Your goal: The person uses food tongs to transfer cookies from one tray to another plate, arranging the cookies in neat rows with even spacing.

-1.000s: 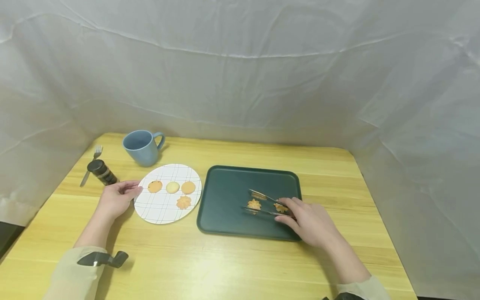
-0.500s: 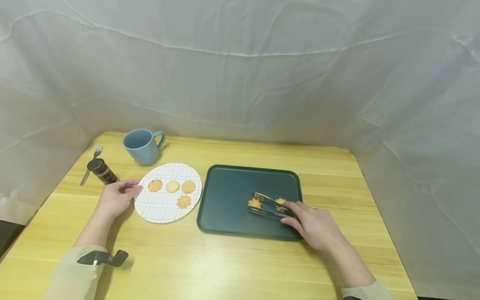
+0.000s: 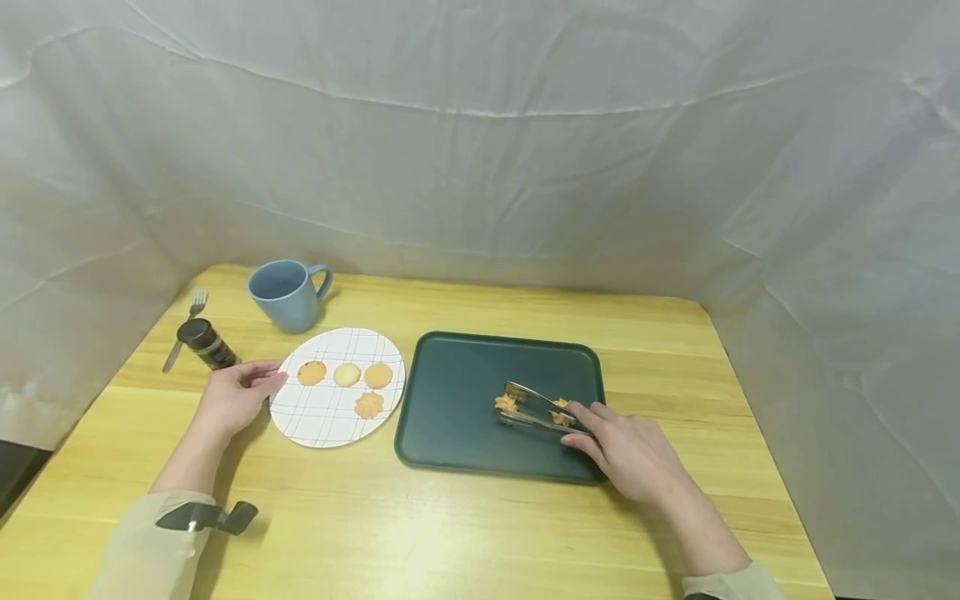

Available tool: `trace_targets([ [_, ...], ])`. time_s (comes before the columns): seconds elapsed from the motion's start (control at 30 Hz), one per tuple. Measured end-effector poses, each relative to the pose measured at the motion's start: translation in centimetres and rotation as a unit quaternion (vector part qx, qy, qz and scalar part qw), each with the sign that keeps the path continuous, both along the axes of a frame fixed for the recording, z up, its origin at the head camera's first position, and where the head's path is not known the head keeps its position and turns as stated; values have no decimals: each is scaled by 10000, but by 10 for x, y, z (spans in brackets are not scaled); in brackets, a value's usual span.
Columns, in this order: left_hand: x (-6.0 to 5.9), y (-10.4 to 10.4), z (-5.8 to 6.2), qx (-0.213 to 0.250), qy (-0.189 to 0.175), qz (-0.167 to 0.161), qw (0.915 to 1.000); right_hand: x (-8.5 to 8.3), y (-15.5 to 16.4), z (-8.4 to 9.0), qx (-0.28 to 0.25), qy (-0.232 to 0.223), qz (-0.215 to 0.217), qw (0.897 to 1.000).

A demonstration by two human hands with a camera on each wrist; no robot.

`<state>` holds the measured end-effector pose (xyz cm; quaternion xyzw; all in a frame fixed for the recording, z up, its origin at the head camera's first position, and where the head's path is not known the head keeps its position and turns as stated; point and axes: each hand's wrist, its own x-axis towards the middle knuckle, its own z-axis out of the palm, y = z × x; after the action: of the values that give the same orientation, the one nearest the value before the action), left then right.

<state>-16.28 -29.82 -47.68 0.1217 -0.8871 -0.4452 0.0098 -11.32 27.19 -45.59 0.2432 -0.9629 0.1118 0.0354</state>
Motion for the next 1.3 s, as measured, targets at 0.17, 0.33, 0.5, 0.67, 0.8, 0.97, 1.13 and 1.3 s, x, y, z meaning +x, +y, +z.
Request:
trace_targets([
  [0.17, -1, 0, 1, -26, -22, 37, 10000, -1, 0, 2, 11, -1, -17, 10000],
  [0.33, -1, 1, 2, -3, -69, 29, 10000, -1, 0, 4, 9, 52, 2, 10000],
  [0.5, 0, 1, 1, -2, -35, 17, 10000, -2, -1, 6, 0, 83, 40, 10000],
  [0.67, 0, 0, 0, -11, -4, -6, 10000, -4, -6, 10, 49, 146, 140, 9998],
  [0.8, 0, 0, 0, -7, -3, -54, 10000, -7, -10, 13, 77, 213, 260, 9994],
  [0.97, 0, 0, 0, -6, 30, -61, 10000, -9, -17, 16, 30, 271, 370, 9989],
  [1.13, 1, 0, 1, -19, 47, -90, 9999, -11, -26, 19, 12, 260, 437, 9987],
  [1.3, 1, 1, 2, -30, 16, -80, 10000, -13, -34, 22, -6, 372, 500, 9981],
])
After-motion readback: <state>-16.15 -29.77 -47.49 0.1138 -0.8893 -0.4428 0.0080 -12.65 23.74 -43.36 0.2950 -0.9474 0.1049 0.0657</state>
